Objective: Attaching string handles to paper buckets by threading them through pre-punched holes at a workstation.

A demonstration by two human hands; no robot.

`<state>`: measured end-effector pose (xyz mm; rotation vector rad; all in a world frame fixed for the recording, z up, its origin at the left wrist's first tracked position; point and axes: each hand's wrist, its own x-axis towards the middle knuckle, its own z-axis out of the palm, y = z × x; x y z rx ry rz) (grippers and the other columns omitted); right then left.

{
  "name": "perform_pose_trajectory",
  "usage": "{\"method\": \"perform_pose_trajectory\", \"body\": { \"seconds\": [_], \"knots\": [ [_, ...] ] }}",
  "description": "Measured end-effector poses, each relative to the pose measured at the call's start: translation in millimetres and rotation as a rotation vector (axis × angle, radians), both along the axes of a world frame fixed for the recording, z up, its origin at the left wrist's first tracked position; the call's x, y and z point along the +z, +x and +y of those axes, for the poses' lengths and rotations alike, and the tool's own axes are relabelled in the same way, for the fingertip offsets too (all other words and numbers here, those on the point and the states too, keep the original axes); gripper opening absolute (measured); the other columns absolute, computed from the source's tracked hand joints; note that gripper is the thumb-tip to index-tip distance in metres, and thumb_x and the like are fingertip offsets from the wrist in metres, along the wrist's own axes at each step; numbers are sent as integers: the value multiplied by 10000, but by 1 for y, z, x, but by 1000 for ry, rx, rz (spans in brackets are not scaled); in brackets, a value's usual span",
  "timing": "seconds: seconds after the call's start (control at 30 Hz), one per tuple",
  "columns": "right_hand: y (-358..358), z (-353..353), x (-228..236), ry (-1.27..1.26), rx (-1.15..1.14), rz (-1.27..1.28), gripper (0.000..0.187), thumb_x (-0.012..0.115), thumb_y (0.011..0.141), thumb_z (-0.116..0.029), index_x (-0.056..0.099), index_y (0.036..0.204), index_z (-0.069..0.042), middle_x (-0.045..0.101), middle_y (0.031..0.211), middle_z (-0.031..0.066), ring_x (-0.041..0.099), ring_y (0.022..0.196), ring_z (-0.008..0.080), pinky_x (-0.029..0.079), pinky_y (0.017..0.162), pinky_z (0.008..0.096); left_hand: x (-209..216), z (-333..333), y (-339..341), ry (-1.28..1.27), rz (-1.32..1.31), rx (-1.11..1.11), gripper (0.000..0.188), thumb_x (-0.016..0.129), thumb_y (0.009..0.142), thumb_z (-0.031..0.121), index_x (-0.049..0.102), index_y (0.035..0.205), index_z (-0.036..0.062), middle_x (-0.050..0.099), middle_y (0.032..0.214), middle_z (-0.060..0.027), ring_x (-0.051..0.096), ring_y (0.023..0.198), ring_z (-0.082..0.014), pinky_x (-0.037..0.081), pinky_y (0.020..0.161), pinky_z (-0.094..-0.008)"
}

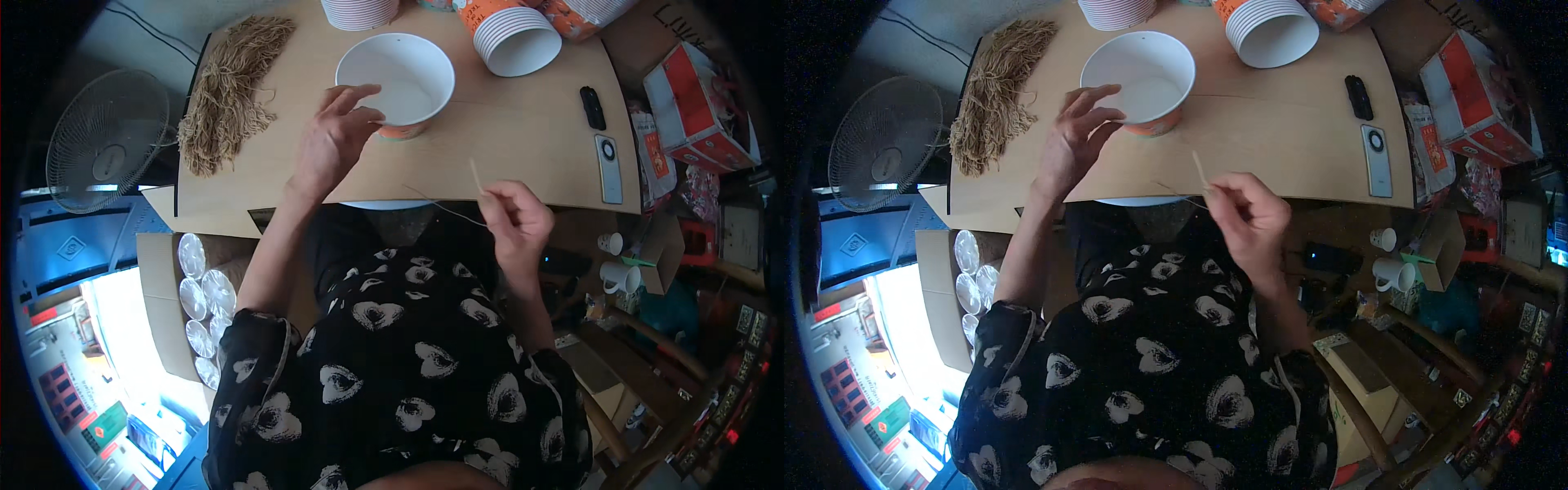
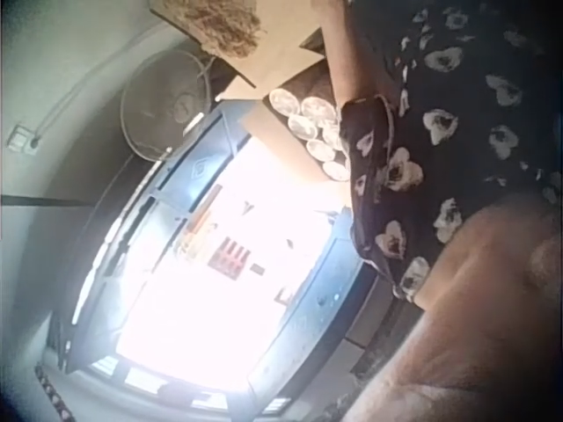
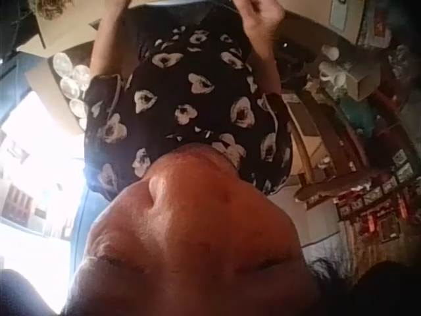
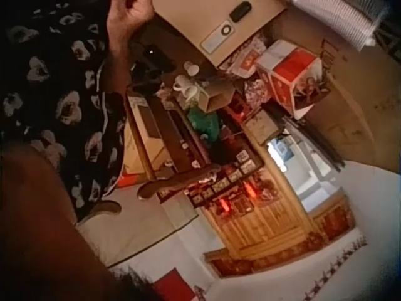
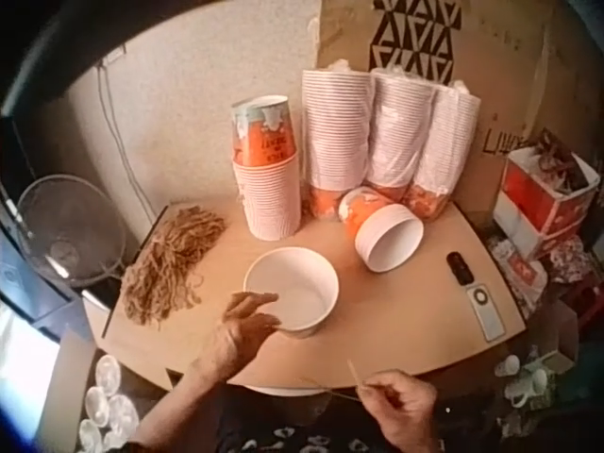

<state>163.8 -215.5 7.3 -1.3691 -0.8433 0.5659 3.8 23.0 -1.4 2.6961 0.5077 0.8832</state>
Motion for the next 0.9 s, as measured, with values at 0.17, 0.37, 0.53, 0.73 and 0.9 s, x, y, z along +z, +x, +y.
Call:
{"method": "perform_pose_trajectory", "body": {
  "seconds": [0.17, 0.37, 0.53, 0.73, 0.9],
  "knots": [
    [-19, 47, 1, 66, 50, -123, 33, 655, 939, -3, 640, 948, 24, 530, 652, -68, 433, 580, -14, 336, 518, 171, 12, -8, 6, -432, -37, -19, 120, 710, 873, 97, 718, 975, 34, 734, 983, -112, 713, 861, -268, 571, 730, -365],
    [-25, 77, -11, 52, 102, -48, 73, 663, 952, -39, 627, 938, 23, 524, 646, -60, 430, 587, -8, 342, 526, 181, 13, -11, 4, -559, -120, -39, 129, 697, 898, 90, 706, 991, 1, 738, 821, -137, 738, 717, -234, 581, 666, -328],
    [-29, 86, -18, 49, 110, 8, 81, 663, 958, -53, 634, 944, 21, 544, 651, -60, 436, 581, -6, 344, 526, 186, 17, -13, 1, -578, -125, -47, 127, 694, 897, 82, 705, 994, 1, 741, 833, -137, 739, 728, -214, 589, 676, -321],
    [-26, 89, -22, 39, 108, 10, 78, 664, 959, -58, 641, 948, 16, 574, 664, -53, 455, 583, -3, 354, 527, 186, 17, -14, 0, -604, -118, -51, 122, 693, 895, 83, 706, 991, 9, 740, 826, -131, 737, 719, -217, 586, 672, -323],
    [-26, 89, -24, 15, 102, -7, 86, 667, 959, -61, 641, 937, 19, 570, 667, -61, 450, 583, -8, 348, 525, 183, 16, -16, 2, -560, -90, -42, 122, 695, 891, 90, 708, 983, 11, 734, 821, -134, 736, 715, -231, 582, 664, -327]
  ]
}}
